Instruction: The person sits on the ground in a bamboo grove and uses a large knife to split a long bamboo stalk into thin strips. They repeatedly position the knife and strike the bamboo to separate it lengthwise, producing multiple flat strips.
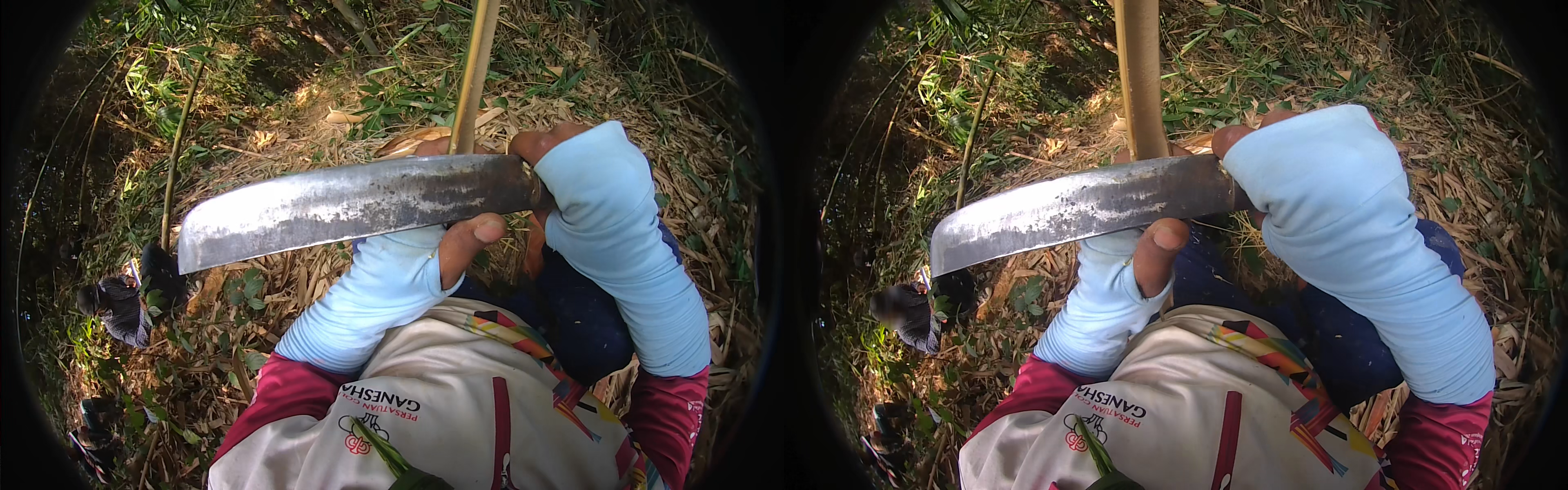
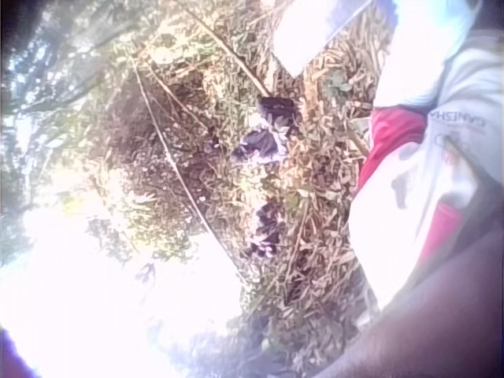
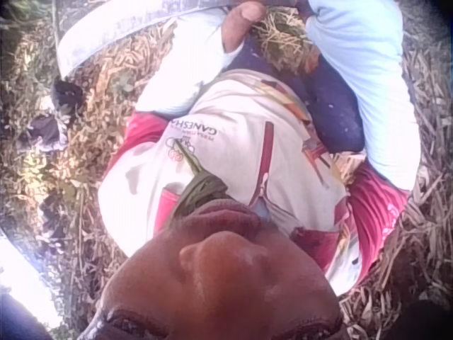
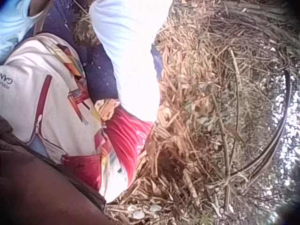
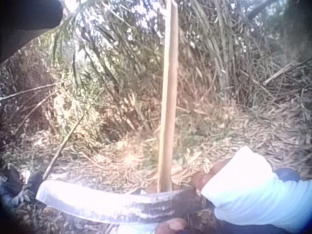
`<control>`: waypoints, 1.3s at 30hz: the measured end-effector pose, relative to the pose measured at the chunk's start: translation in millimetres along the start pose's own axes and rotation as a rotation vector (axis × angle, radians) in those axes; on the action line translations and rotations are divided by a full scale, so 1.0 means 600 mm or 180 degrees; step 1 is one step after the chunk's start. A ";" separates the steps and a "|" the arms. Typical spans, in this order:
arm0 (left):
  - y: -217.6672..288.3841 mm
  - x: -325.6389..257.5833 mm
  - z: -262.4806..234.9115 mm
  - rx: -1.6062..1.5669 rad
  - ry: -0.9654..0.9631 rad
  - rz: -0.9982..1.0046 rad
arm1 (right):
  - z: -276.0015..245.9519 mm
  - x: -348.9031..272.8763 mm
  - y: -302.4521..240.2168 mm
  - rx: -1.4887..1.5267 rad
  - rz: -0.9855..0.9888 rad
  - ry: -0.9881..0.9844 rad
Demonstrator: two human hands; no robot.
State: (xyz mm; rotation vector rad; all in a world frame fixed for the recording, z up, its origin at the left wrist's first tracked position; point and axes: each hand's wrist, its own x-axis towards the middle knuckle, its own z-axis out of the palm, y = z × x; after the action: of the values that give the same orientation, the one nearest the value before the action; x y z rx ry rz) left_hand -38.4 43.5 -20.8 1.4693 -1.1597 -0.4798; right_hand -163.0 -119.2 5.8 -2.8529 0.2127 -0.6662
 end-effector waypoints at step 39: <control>-0.021 0.000 0.005 0.0138 0.0289 -0.0187 | 0.009 0.000 0.003 0.0198 -0.0044 0.0315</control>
State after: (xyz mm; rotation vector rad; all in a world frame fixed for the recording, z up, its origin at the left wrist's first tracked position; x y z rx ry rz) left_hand -35.9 40.0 -33.3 1.5503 -1.0635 -0.4261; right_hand -160.7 -119.9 0.4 -2.7675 0.1841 -0.8033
